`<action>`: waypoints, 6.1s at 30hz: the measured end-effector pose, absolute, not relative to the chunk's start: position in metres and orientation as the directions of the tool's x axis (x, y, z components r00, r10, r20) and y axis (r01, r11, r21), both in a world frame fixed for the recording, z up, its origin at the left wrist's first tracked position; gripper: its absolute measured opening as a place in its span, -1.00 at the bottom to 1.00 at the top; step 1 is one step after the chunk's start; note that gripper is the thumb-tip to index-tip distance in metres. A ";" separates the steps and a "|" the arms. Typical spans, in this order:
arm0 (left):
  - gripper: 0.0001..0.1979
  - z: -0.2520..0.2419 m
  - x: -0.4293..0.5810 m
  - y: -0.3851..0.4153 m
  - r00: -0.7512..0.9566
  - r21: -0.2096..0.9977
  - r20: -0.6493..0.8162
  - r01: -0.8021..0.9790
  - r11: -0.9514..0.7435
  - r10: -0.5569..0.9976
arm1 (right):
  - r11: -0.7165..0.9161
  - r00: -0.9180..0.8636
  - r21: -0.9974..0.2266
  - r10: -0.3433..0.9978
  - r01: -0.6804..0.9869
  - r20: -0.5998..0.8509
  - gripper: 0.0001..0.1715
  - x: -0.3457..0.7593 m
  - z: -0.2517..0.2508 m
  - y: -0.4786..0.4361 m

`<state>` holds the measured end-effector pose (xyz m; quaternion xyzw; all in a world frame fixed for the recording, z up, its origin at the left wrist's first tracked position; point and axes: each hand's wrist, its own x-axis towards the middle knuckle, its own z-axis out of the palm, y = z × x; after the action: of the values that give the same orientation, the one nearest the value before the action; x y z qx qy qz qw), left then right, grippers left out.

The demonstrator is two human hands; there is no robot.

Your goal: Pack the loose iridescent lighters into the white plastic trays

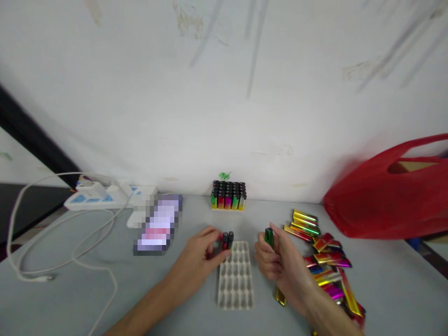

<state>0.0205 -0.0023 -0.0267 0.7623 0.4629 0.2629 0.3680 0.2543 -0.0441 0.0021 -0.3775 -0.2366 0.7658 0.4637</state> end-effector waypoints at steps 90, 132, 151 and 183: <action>-0.75 -0.029 0.022 -0.003 0.320 0.883 -0.004 0.445 -0.147 0.947 | 0.177 -0.122 -0.549 0.983 0.817 0.135 -0.76 0.297 -0.005 -0.034; -0.76 -0.022 0.023 -0.005 0.316 0.877 0.005 0.454 -0.156 0.949 | 0.061 -0.180 -0.942 0.984 0.329 0.001 -0.60 0.269 0.001 -0.053; -0.74 -0.024 0.021 -0.004 0.322 0.884 -0.051 0.454 -0.108 0.945 | -0.323 -0.274 -0.829 0.938 -0.457 -0.214 -0.29 0.246 -0.005 -0.047; -0.55 -0.029 0.022 -0.004 0.305 0.897 -0.054 0.434 -0.088 0.951 | -0.452 -0.415 -0.639 0.883 -0.623 -0.220 -0.32 0.249 -0.008 -0.047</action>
<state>0.0223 -0.0037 -0.0291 0.6768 0.5113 0.2931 0.4411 0.2494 -0.0472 -0.0078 -0.2736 -0.2374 0.8069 0.4666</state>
